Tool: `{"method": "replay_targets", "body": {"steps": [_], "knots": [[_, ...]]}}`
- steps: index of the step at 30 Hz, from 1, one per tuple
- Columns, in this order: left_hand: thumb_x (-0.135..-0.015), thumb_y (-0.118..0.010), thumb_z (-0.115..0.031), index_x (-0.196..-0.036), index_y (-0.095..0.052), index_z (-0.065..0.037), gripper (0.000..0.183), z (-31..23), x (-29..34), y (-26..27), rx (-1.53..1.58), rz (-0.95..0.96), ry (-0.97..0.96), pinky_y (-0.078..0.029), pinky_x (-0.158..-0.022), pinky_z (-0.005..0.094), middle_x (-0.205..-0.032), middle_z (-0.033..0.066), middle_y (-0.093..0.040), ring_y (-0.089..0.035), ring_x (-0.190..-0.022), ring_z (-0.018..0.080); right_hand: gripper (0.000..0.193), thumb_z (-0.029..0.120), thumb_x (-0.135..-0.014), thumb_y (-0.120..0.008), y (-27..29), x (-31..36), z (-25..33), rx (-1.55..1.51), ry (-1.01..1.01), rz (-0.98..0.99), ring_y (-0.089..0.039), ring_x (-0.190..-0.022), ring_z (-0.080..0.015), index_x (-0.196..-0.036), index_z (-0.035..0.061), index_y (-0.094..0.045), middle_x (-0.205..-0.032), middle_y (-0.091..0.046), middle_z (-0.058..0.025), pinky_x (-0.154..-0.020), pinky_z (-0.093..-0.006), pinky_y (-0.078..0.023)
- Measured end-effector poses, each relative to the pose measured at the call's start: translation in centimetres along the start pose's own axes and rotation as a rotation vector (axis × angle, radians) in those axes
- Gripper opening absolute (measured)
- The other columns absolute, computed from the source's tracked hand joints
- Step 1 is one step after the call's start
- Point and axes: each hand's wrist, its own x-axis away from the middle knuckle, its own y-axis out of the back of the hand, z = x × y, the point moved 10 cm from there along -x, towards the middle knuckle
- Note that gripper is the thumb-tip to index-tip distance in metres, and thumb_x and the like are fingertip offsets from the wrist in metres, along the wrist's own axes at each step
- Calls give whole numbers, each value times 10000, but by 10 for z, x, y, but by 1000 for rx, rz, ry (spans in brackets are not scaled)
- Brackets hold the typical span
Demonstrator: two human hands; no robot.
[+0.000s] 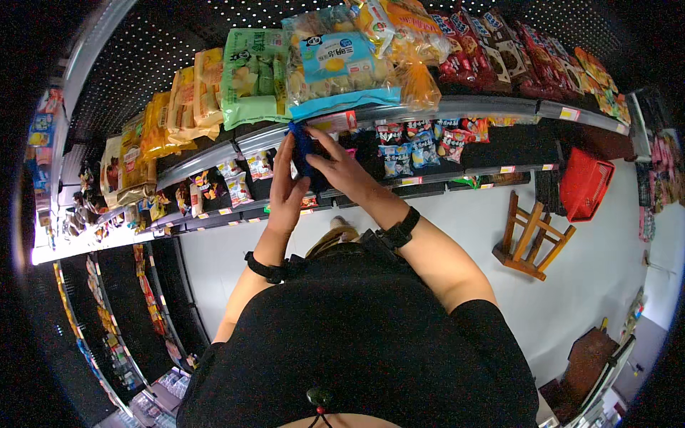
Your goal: The person wipes the checkout counter and multiple refrigerated shelves in a store using a blue cloth. They move along the aisle, cleaning the front edges and surfaces of shelves stocked with bottled water, sodas, and packaged snacks.
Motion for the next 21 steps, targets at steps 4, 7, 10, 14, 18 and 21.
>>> {"method": "replay_targets", "body": {"steps": [4, 7, 10, 14, 18, 21], "knots": [[-955, -429, 26, -1565, -454, -28, 613, 5, 6, 34, 177, -65, -41, -489, -1104, 403, -1646, 134, -379, -459, -1454, 258, 549, 95, -992, -617, -3, -12, 1, -15, -75, 6, -574, -1258, -156, -1527, 55, -497, -1430, -578, -69, -1057, -311, -474], [-905, -396, 117, -1247, -631, -9, 434, 10, 9, 63, 66, -162, -94, -532, -1029, 386, -1430, 164, -570, -604, -1257, 266, 484, 41, -959, -599, 2, -9, 29, 179, 115, -60, -599, -1172, -148, -1442, 59, -585, -1362, -624, -62, -1006, -305, -498], [-793, -466, 175, -1104, -698, -22, 435, -7, -2, 65, -444, -135, -196, -541, -980, 392, -1288, 196, -676, -655, -1207, 370, 488, 3, -842, -681, 14, 10, 66, 653, 355, -165, -652, -1146, -318, -1314, 126, -702, -1328, -650, -109, -969, -427, -541], [-789, -584, 122, -1413, -595, -22, 640, -10, -22, 3, -716, 191, -388, -444, -1157, 511, -1500, 152, -548, -461, -1455, 428, 493, 186, -904, -626, 25, 30, 59, 1509, 565, -248, -596, -1110, -251, -1393, 234, -668, -1456, -580, -35, -870, -393, -532], [-847, -644, -10, -1536, -504, -32, 703, 12, -27, -24, -951, 253, -301, -354, -1209, 561, -1601, 130, -461, -366, -1523, 401, 565, 193, -920, -584, 43, 40, 50, 1599, 549, -255, -583, -1144, -224, -1482, 252, -612, -1562, -511, -29, -909, -386, -522], [-858, -615, -2, -1529, -500, -4, 681, 5, -23, -28, -989, 240, -317, -335, -1225, 553, -1612, 130, -460, -340, -1551, 400, 562, 156, -909, -595, 82, 55, 59, 1617, 458, -384, -597, -1158, -243, -1460, 261, -625, -1531, -538, -49, -910, -399, -536]]}}
